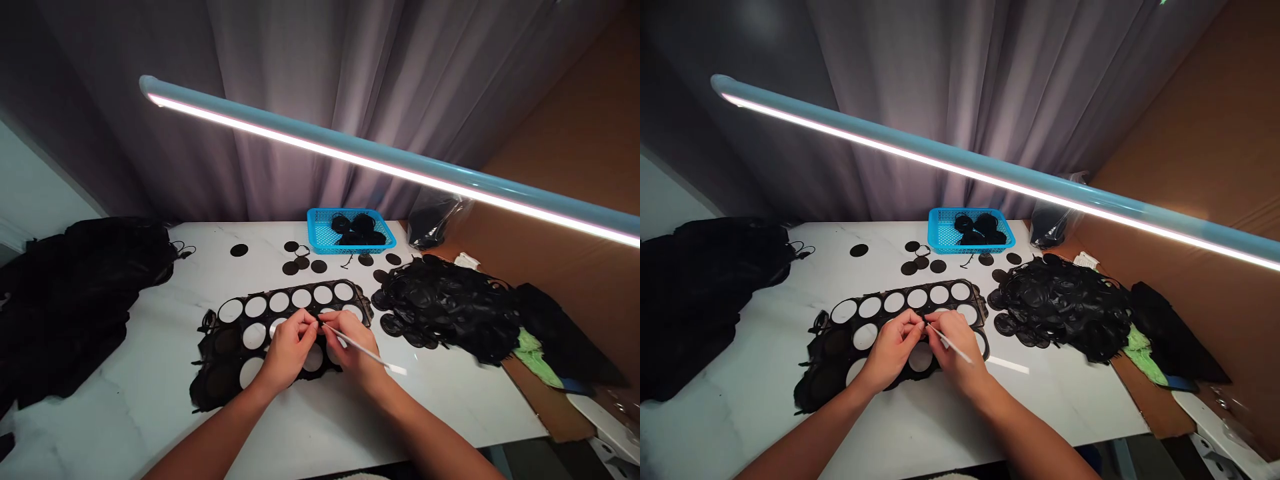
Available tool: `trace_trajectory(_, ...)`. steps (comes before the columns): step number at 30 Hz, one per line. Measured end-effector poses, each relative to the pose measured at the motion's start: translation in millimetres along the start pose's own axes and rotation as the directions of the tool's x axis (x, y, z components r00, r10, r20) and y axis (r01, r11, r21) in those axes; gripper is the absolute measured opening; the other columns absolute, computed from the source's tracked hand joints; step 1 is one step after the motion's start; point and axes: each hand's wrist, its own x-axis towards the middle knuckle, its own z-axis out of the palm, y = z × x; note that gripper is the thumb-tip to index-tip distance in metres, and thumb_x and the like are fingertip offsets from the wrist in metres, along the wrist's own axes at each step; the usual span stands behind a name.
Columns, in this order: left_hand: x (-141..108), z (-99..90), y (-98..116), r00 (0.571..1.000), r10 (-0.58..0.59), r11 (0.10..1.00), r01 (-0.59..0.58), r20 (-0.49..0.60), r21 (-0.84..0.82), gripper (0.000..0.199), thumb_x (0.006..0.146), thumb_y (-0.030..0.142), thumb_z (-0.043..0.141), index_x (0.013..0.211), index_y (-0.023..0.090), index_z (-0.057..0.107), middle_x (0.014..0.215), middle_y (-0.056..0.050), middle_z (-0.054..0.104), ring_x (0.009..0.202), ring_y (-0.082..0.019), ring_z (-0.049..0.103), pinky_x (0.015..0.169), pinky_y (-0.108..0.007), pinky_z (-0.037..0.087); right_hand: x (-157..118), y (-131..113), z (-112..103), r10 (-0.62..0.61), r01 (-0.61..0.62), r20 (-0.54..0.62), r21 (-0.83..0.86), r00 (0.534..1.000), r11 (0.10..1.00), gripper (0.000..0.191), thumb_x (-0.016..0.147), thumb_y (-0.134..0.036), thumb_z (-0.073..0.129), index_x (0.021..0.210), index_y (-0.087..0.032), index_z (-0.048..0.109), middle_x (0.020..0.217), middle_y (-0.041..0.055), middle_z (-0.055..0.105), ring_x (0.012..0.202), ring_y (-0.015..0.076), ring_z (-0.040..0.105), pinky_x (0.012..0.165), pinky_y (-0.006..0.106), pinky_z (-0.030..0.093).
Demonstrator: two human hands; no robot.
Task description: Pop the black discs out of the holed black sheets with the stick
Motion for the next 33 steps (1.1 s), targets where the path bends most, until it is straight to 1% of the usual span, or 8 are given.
trace_trajectory(5,-3,2.1,6,0.999,-0.014,0.999,0.016,-0.038,0.039,0.022,0.086,0.033,0.054,0.068,0.021,0.049,0.053,0.004,0.056,0.047,-0.012,0.041,0.049,-0.024,0.023,-6,-7,7,-0.16,0.167,0.049,-0.275,0.986,0.947,0.019,0.096,-0.016,0.045,0.083,-0.022,0.057,0.101,0.0088,0.069,0.089,0.0219,0.06,0.08,0.039,0.043)
trace_trajectory(8,-3,0.7,6,0.999,-0.022,1.0,0.023,-0.041,0.016,0.018,0.083,0.029,0.056,0.068,0.021,0.05,0.057,0.003,0.061,0.048,-0.013,0.045,0.05,-0.024,0.024,-4,-6,5,-0.131,0.141,0.054,-0.323,0.99,0.936,0.02,0.097,-0.016,0.042,0.085,-0.022,0.056,0.103,0.0096,0.068,0.093,0.0227,0.06,0.084,0.04,0.042)
trace_trajectory(10,-3,-3.3,7,0.999,-0.026,0.999,0.024,-0.041,-0.026,0.016,0.083,0.028,0.057,0.07,0.021,0.051,0.061,0.001,0.064,0.054,-0.014,0.051,0.052,-0.024,0.029,1,0,-4,-0.078,0.063,-0.029,-0.35,0.997,0.935,0.02,0.098,-0.02,0.04,0.089,-0.022,0.058,0.1,0.0096,0.068,0.092,0.0228,0.06,0.082,0.039,0.043)
trace_trajectory(13,-2,-14.2,11,0.999,-0.011,0.993,0.006,-0.043,-0.121,0.017,0.084,0.027,0.055,0.069,0.021,0.05,0.066,0.0,0.063,0.07,-0.017,0.059,0.065,-0.025,0.041,9,18,-37,0.046,-0.151,-0.272,-0.382,0.961,0.912,0.021,0.097,-0.028,0.041,0.097,-0.021,0.06,0.096,0.009,0.068,0.088,0.0229,0.061,0.079,0.036,0.044)
trace_trajectory(17,-1,-30.4,18,0.999,-0.014,0.893,0.027,0.033,-0.449,0.019,0.084,0.027,0.055,0.069,0.019,0.046,0.095,-0.005,0.065,0.098,-0.021,0.061,0.091,-0.034,0.046,1,48,-100,0.148,-0.448,-0.582,-0.414,0.8,0.792,0.022,0.09,-0.035,0.045,0.086,-0.019,0.06,0.083,0.0092,0.067,0.073,0.0231,0.059,0.068,0.035,0.043)
trace_trajectory(21,-2,-38.5,20,0.983,-0.014,0.646,0.15,0.184,-0.748,0.014,0.084,0.023,0.059,0.073,0.017,0.052,0.113,-0.01,0.064,0.112,-0.027,0.06,0.101,-0.042,0.043,-19,66,-138,0.009,-0.486,-0.615,-0.614,0.788,0.621,0.026,0.084,-0.04,0.045,0.072,-0.019,0.054,0.092,0.0155,0.065,0.085,0.0294,0.057,0.074,0.042,0.04)
trace_trajectory(26,-2,-39.8,20,0.96,-0.014,0.553,0.24,0.279,-0.798,0.014,0.084,0.023,0.058,0.074,0.018,0.05,0.114,-0.011,0.067,0.109,-0.027,0.064,0.098,-0.041,0.045,-27,56,-134,-0.048,-0.51,-0.653,-0.633,0.756,0.583,0.027,0.084,-0.042,0.047,0.068,-0.021,0.051,0.106,0.0156,0.064,0.095,0.0321,0.053,0.077,0.044,0.035)
trace_trajectory(33,-4,-41.7,20,0.957,0.02,0.586,0.224,0.291,-0.779,0.013,0.083,0.025,0.055,0.073,0.018,0.052,0.11,-0.012,0.069,0.109,-0.027,0.063,0.098,-0.04,0.043,-20,47,-107,-0.028,-0.427,-0.606,-0.592,0.795,0.684,0.029,0.089,-0.042,0.046,0.071,-0.02,0.053,0.104,0.0121,0.067,0.095,0.0281,0.056,0.078,0.04,0.036)
